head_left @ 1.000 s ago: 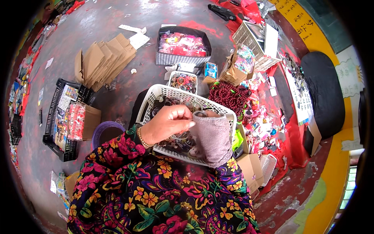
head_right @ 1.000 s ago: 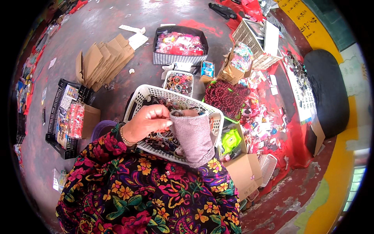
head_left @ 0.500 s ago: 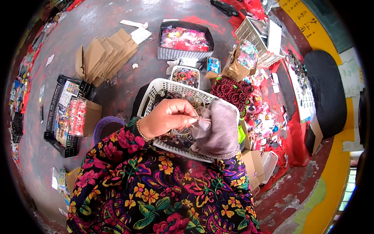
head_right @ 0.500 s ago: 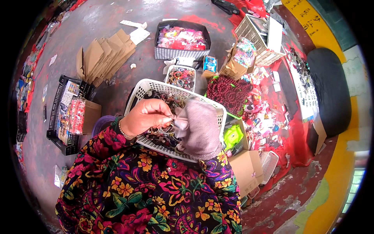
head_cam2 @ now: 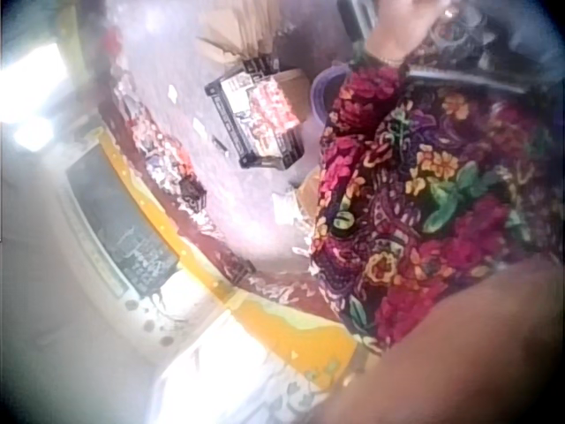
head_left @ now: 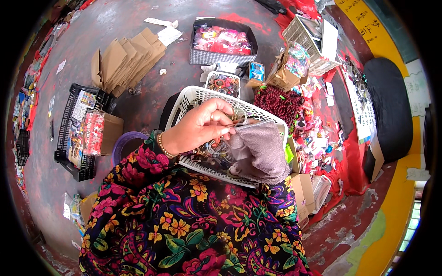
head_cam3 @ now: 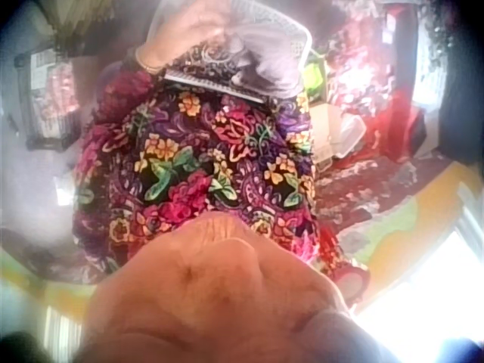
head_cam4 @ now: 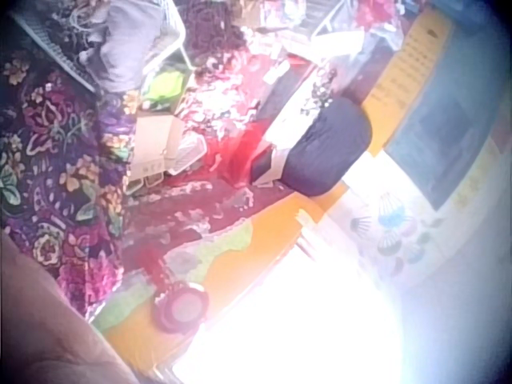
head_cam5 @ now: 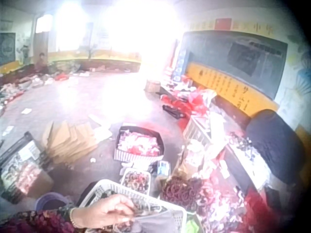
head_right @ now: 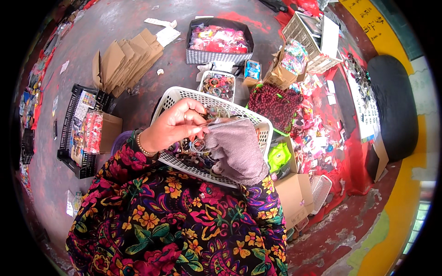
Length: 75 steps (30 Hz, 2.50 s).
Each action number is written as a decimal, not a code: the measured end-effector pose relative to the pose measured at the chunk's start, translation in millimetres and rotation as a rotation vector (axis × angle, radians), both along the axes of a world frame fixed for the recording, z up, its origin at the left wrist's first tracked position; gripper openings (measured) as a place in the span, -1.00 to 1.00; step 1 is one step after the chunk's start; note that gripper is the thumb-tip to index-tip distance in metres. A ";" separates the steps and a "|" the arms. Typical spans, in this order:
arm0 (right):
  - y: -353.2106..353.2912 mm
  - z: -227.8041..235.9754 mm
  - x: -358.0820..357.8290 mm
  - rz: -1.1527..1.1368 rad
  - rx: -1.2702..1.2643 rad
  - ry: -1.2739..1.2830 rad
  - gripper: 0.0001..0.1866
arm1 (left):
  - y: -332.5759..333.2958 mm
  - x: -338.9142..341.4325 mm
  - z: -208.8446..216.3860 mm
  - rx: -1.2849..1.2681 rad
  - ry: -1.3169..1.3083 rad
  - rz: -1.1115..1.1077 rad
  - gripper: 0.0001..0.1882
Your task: The person sits on the floor and wipes small jewelry items, including rings and earrings, with a cloth. They pick up each item from a white plastic basket, rub it with the cloth, and place it back into the basket.
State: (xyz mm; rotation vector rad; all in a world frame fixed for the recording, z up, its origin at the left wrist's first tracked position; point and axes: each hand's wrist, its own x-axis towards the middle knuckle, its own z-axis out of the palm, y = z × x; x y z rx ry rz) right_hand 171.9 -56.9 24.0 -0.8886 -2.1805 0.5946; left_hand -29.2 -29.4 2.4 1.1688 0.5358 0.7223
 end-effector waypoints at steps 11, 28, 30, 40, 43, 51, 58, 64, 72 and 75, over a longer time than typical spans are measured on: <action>-18.6 -12.1 4.5 -0.329 0.213 0.056 -0.53 | -4.1 9.9 -3.1 -0.028 0.160 -0.060 -0.85; -11.7 1.1 -10.1 -0.254 -0.698 0.699 -0.66 | -2.4 1.9 -8.9 -0.068 0.152 0.022 -0.82; -11.3 -4.0 -11.6 -0.247 -0.835 0.867 -0.69 | -1.2 -1.6 -9.2 -0.020 0.178 0.010 -0.81; -4.0 -0.7 1.4 0.142 -0.134 -0.160 -0.69 | -13.8 -1.3 12.0 0.161 0.383 -0.066 -0.74; -11.1 -6.8 2.8 0.111 -0.234 -0.135 -0.79 | -13.2 -6.8 6.7 0.204 0.360 -0.086 -0.63; -16.2 -3.6 -2.5 0.153 -0.756 0.024 -0.61 | -10.8 -14.5 20.7 0.430 0.376 -0.219 -0.85; -12.2 -29.8 -2.5 0.270 -1.024 0.390 -0.82 | 13.3 -27.1 32.6 0.488 0.372 -0.350 -0.91; -2.0 -7.6 -1.7 -0.030 -1.377 0.666 -0.67 | 58.4 -34.3 49.5 0.332 0.270 -0.160 -0.95; -10.5 -11.6 -5.2 0.048 -1.157 0.376 -0.69 | 157.9 5.2 3.3 0.401 0.378 -0.029 -0.90; -12.0 1.6 -5.1 0.024 -1.246 0.348 -0.68 | 190.0 24.6 -26.9 0.448 0.522 0.010 -0.88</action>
